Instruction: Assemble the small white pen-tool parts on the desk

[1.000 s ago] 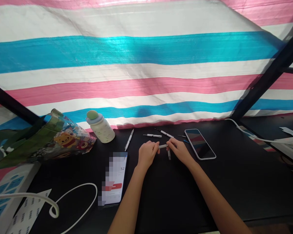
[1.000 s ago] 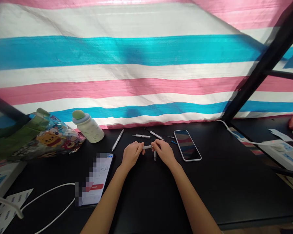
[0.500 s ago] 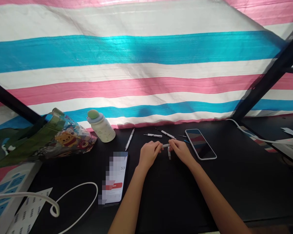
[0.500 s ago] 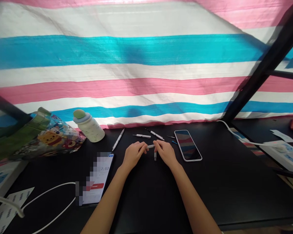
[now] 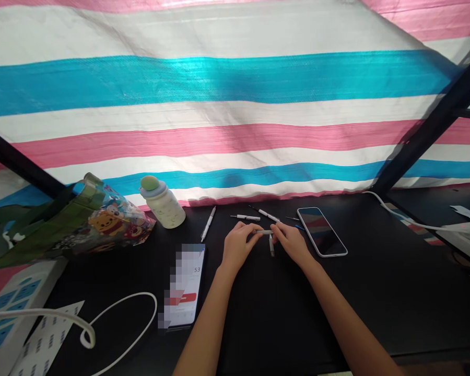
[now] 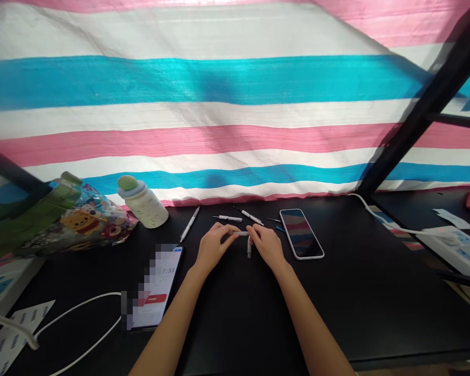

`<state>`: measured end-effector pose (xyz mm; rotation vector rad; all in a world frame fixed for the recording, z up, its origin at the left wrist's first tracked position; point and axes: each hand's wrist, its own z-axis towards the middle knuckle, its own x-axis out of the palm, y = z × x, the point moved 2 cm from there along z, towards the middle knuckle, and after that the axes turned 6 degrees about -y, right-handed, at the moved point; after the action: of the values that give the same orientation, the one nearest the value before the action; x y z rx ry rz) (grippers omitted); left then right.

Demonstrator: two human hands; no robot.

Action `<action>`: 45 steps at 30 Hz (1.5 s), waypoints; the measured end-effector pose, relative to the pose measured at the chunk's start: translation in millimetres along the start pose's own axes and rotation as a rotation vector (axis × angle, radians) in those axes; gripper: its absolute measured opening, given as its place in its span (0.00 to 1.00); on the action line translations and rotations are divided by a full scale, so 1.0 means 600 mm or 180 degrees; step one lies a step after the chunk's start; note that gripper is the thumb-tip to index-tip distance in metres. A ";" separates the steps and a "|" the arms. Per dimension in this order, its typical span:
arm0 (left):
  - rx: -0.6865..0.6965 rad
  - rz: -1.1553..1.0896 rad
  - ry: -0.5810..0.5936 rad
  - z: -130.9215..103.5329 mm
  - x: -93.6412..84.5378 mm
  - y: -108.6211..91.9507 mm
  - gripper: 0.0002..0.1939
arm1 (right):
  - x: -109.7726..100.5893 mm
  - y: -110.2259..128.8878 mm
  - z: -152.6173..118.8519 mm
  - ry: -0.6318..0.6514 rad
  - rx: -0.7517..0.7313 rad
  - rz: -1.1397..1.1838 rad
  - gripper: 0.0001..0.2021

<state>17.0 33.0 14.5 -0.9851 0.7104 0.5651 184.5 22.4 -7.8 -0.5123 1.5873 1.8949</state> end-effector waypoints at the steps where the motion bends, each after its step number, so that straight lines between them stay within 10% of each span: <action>1: 0.0026 -0.0015 -0.0021 0.000 0.000 -0.001 0.09 | -0.001 0.000 -0.001 -0.0030 0.0017 -0.0071 0.22; 27: 0.0263 0.0115 0.0000 0.001 0.006 -0.002 0.06 | 0.001 0.007 -0.007 -0.0173 0.0027 -0.0241 0.16; 45: 0.0055 0.0383 0.0674 -0.008 0.023 -0.001 0.14 | 0.013 -0.015 -0.002 -0.0352 0.0269 -0.0675 0.11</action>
<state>24.7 30.1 2.8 -0.9996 0.9665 0.5632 184.7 23.8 -20.0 -0.5091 1.4731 1.6625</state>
